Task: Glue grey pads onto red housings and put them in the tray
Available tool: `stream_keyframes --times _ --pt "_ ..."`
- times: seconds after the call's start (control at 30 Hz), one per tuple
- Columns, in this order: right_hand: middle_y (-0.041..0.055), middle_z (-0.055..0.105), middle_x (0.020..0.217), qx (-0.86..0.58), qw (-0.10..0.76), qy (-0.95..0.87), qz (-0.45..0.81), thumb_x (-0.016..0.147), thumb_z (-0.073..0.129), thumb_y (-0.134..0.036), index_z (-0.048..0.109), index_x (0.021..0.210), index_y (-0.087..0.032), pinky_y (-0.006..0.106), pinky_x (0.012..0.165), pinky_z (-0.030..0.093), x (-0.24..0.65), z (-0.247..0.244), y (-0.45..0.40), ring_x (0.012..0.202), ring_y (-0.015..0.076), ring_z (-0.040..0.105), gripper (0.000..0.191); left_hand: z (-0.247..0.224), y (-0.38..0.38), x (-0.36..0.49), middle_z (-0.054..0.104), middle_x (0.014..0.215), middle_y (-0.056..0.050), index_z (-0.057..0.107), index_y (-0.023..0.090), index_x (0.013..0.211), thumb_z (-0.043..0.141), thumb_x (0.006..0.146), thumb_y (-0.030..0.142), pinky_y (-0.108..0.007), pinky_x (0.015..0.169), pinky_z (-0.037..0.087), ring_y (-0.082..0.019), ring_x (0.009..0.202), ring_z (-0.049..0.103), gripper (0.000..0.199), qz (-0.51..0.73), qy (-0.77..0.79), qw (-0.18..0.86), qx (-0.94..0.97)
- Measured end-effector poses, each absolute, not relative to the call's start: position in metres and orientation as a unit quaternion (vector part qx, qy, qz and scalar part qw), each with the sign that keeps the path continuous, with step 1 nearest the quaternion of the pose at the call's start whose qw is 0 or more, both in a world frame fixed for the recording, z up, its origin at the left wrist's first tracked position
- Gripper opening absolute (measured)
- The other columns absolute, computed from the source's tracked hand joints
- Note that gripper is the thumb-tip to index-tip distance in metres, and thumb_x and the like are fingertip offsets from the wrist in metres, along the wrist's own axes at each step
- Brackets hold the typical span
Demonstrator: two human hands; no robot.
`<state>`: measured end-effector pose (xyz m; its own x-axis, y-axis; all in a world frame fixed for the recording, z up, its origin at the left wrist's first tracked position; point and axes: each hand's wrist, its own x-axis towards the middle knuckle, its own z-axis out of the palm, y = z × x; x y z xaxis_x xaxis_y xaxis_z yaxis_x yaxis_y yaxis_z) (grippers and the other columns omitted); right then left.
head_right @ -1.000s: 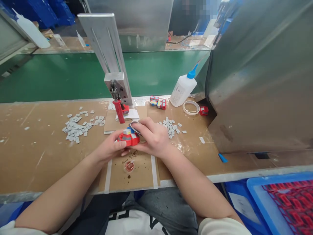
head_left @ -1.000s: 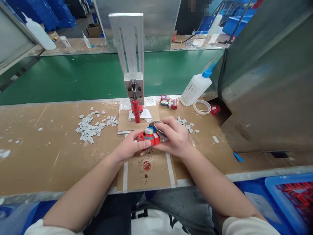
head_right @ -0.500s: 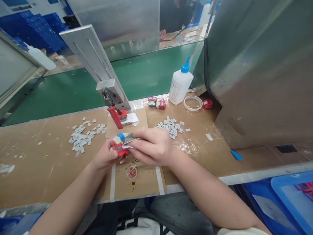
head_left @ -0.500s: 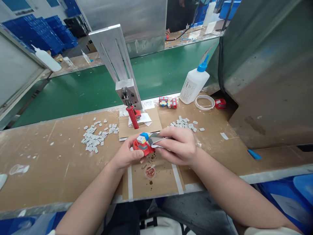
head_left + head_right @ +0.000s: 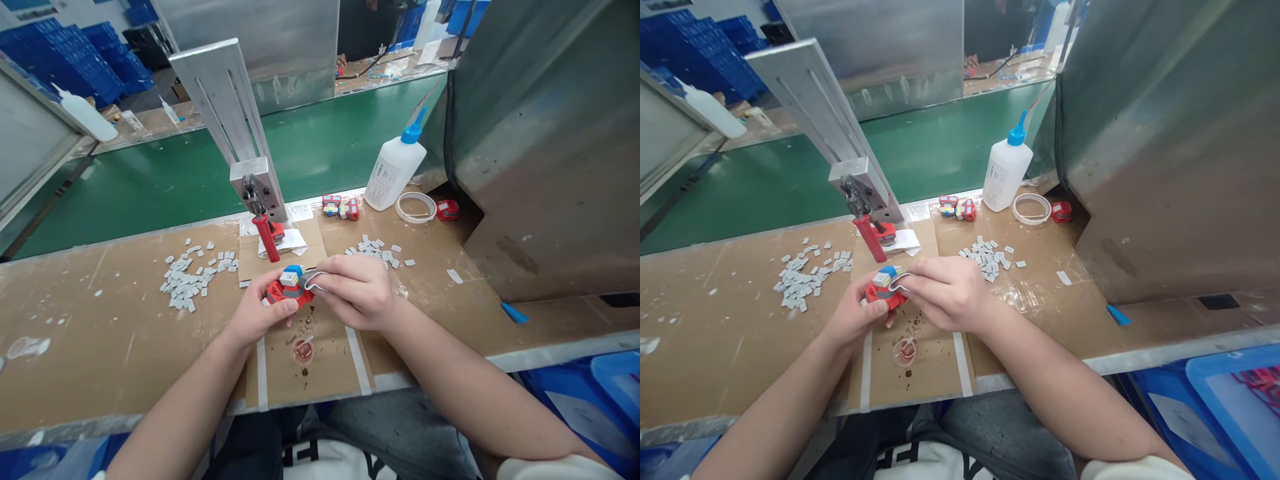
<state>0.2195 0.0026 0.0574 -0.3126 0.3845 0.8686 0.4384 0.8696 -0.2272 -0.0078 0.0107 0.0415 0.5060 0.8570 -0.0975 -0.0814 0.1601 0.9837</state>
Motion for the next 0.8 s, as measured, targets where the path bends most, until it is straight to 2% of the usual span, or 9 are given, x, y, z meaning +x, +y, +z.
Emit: stream_keyframes --times 0.2,0.4,0.57,0.8 --pt "0.0099 0.079 0.101 -0.225 0.542 -0.81 -0.003 0.104 0.06 -0.02 0.071 0.11 -0.016 0.026 0.065 0.056 0.2135 0.0511 0.0025 0.081 0.0155 0.074 0.013 0.0442 0.0086 -0.0039 0.06 0.073 0.0 0.073 0.016 0.104 0.091 0.077 0.056 -0.022 0.049 0.053 -0.01 0.056 0.054 0.052 0.343 0.361 0.662 0.56" --pt "0.007 0.075 0.094 -0.239 0.586 -0.769 0.091 0.104 0.059 -0.018 0.073 0.106 -0.018 0.025 0.066 0.057 0.2162 0.048 0.0075 0.079 0.0138 0.071 0.015 0.044 0.0058 -0.0041 0.064 0.076 -0.002 0.071 0.015 0.102 0.092 0.071 0.061 -0.024 0.046 0.053 -0.012 0.056 0.057 0.059 0.361 0.343 0.681 0.537" --pt "0.0063 0.074 0.091 -0.248 0.584 -0.767 0.09 0.102 0.06 -0.016 0.073 0.103 -0.018 0.024 0.063 0.055 0.2167 0.051 0.0064 0.077 0.0136 0.069 0.013 0.0489 0.006 -0.0076 0.064 0.074 -0.002 0.07 0.015 0.094 0.094 0.068 0.062 -0.024 0.043 0.052 -0.013 0.055 0.057 0.058 0.372 0.342 0.672 0.541" --pt "0.006 0.074 0.095 -0.247 0.585 -0.77 0.066 0.103 0.06 -0.017 0.073 0.108 -0.019 0.025 0.064 0.055 0.2145 0.0508 0.0041 0.078 0.0138 0.07 0.015 0.0455 0.0063 -0.0123 0.065 0.077 -0.003 0.074 0.017 0.111 0.092 0.073 0.058 -0.025 0.047 0.055 -0.014 0.058 0.057 0.059 0.36 0.351 0.655 0.564"
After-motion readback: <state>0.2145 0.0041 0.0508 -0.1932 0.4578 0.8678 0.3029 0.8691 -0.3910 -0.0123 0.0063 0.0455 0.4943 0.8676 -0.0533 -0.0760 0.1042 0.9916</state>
